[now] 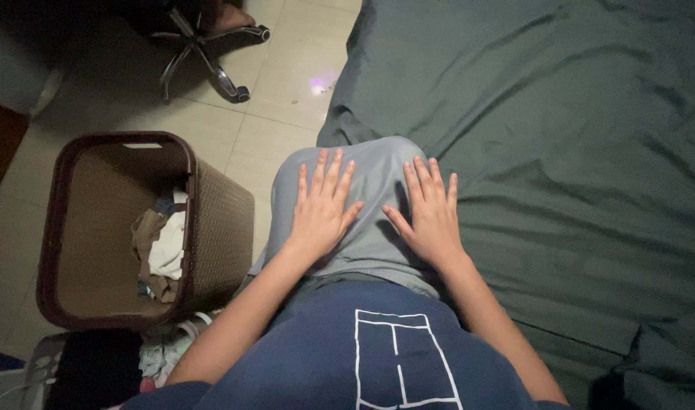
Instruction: The person sits on a bed and folds several garments one by one, including a white t-shirt, brown shorts, green shorts, and blue shorts. Each item is smoothed, folded into a compact rectangle, and placed on the bed.
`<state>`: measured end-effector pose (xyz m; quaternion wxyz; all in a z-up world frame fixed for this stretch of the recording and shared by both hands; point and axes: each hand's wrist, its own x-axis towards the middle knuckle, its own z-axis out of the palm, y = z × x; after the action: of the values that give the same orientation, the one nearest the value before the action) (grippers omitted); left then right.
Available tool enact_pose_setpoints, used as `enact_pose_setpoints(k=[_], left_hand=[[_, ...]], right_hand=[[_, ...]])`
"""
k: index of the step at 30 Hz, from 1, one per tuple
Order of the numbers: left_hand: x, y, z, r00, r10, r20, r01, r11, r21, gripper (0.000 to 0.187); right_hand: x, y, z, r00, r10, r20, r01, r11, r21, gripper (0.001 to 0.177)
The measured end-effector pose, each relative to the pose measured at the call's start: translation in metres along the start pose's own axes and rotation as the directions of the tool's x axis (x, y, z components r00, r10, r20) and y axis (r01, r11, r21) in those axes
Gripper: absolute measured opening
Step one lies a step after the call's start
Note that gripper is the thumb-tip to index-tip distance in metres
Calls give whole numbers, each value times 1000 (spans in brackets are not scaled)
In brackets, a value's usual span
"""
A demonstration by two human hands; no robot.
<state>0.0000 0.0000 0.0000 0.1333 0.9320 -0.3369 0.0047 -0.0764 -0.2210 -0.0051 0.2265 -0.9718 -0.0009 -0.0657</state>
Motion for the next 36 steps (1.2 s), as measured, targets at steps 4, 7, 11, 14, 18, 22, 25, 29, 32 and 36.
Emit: enact_pose_setpoints(k=[4, 7, 11, 14, 18, 22, 25, 29, 32, 36], left_hand=[[-3, 2, -6, 999, -5, -35, 6, 1000, 7, 75], [-3, 2, -9, 999, 0, -44, 0, 1000, 2, 75], [-4, 3, -10, 999, 5, -39, -5, 1000, 2, 76], [-4, 4, -8, 999, 5, -37, -5, 1000, 6, 76], [-5, 4, -7, 999, -1, -34, 1, 1000, 19, 76], [-7, 1, -6, 999, -14, -35, 15, 1000, 27, 76], [-8, 0, -5, 999, -23, -31, 24, 999, 35, 76], [-8, -2, -5, 999, -28, -36, 29, 999, 33, 75], [-9, -3, -5, 999, -28, -45, 30, 999, 37, 75], [-10, -4, -5, 998, -32, -57, 35, 998, 45, 74]], right_hand=[[2, -4, -2, 1000, -13, -16, 13, 1000, 13, 85], [3, -6, -3, 1000, -20, -19, 21, 1000, 3, 86], [3, -8, -3, 1000, -19, -17, 19, 1000, 7, 86], [3, -8, -3, 1000, -14, -6, 14, 1000, 14, 86], [2, -8, -2, 1000, -10, -12, 10, 1000, 23, 86], [3, -8, -3, 1000, -17, -17, 17, 1000, 18, 86], [4, -9, -3, 1000, -15, -10, 15, 1000, 19, 86], [6, -11, -3, 1000, -22, -7, 22, 1000, 18, 85], [9, -12, -2, 1000, -30, -8, 30, 999, 16, 84], [11, -14, -2, 999, -45, -19, 45, 999, 12, 84]])
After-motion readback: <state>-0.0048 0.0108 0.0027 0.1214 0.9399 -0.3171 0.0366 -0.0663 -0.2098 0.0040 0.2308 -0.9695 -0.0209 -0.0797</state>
